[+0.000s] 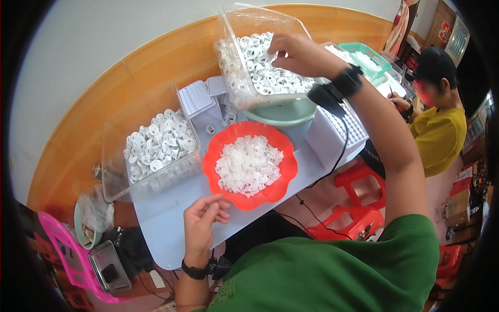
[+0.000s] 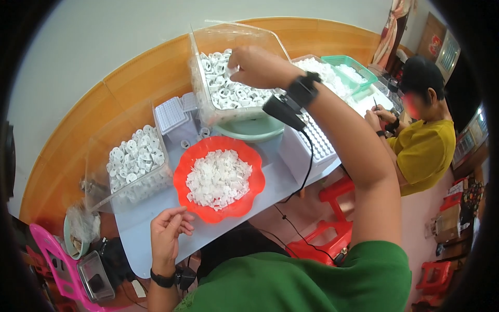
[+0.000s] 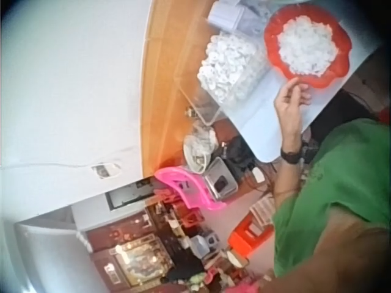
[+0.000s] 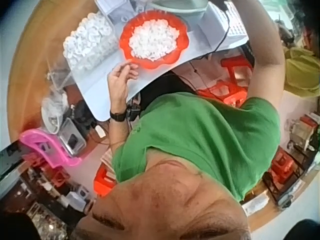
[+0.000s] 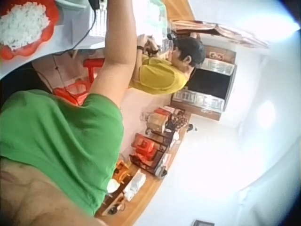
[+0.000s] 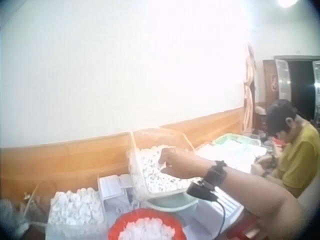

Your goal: Assembling small plastic components at a workstation.

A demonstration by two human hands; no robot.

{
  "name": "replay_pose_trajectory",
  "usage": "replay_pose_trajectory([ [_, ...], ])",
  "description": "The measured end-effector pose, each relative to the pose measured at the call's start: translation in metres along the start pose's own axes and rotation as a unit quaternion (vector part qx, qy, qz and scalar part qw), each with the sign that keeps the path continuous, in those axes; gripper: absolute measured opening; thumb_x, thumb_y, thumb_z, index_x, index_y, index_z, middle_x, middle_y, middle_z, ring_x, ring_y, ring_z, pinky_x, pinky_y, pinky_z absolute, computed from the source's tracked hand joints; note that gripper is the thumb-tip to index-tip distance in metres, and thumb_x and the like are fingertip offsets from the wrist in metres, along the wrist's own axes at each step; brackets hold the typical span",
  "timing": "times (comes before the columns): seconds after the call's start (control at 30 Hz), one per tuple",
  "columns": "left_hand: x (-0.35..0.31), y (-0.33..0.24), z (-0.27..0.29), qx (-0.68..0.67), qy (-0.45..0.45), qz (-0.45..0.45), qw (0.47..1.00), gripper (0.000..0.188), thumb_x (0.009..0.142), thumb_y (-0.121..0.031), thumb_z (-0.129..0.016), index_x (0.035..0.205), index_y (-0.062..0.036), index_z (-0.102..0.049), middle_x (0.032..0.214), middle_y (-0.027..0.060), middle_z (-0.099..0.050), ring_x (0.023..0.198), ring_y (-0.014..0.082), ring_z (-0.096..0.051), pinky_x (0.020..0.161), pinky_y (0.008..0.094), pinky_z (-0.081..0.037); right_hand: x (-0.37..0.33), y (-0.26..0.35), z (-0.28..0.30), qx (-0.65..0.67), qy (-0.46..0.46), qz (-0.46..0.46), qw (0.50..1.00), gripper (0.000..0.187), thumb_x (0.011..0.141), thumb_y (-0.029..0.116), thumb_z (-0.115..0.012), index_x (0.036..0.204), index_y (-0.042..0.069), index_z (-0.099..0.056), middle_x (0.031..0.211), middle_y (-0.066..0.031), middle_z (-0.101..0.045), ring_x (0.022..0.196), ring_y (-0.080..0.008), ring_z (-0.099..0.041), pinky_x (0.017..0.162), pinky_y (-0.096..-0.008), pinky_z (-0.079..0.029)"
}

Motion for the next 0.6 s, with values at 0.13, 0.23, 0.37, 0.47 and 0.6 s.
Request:
replay_pose_trajectory([
  [0.13,0.004,-0.005,-0.011,-0.039,0.013,-0.005,0.999,0.027,0.094,-0.013,-0.050,0.111,0.0060,-0.058,0.092,0.0153,-0.065,0.072,0.0177,-0.063,0.064,0.0284,-0.051,-0.068,0.102,0.019,-0.050,-0.173,0.173,0.968,0.033,0.073,0.001,-0.065,0.105,0.002,-0.058,0.104,-0.0130,-0.058,0.090,-0.0317,-0.060,0.075,-0.0359,-0.051],
  [0.23,0.010,-0.014,-0.047,-0.174,0.090,0.011,0.981,0.033,0.097,-0.020,-0.045,0.118,0.0054,-0.053,0.099,0.0157,-0.063,0.082,0.0184,-0.063,0.071,0.0300,-0.052,-0.116,0.152,-0.011,0.022,-0.087,0.207,0.974,0.031,0.073,0.008,-0.063,0.101,-0.004,-0.056,0.105,-0.0143,-0.054,0.088,-0.0296,-0.055,0.068,-0.0373,-0.046],
  [0.37,0.002,-0.016,-0.078,-0.260,0.162,0.002,0.952,0.039,0.099,-0.024,-0.041,0.124,0.0051,-0.047,0.107,0.0138,-0.060,0.092,0.0182,-0.060,0.079,0.0311,-0.050,-0.161,0.189,-0.057,-0.030,-0.051,0.319,0.946,0.030,0.073,0.011,-0.063,0.097,-0.007,-0.060,0.114,-0.0180,-0.053,0.096,-0.0254,-0.053,0.069,-0.0336,-0.042],
  [0.47,-0.003,-0.002,-0.076,-0.242,0.173,0.004,0.955,0.038,0.098,-0.021,-0.044,0.126,0.0052,-0.046,0.107,0.0121,-0.060,0.092,0.0178,-0.059,0.079,0.0306,-0.050,-0.177,0.184,-0.074,-0.045,-0.055,0.306,0.949,0.027,0.073,0.010,-0.064,0.094,-0.006,-0.061,0.116,-0.0172,-0.053,0.099,-0.0257,-0.052,0.071,-0.0352,-0.044],
  [0.6,-0.007,0.010,-0.076,-0.267,0.187,0.008,0.945,0.039,0.095,-0.014,-0.050,0.128,0.0052,-0.045,0.109,0.0136,-0.060,0.092,0.0186,-0.060,0.078,0.0295,-0.050,-0.190,0.170,-0.072,0.043,-0.121,0.246,0.961,0.026,0.071,0.007,-0.065,0.094,-0.003,-0.061,0.113,-0.0163,-0.054,0.093,-0.0284,-0.054,0.071,-0.0379,-0.046],
])
Point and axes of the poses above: each hand's wrist, its own x-axis towards the middle knuckle, its own z-axis out of the back of the hand, y = z × x, the point moved 6 cm from there along x, towards the middle knuckle
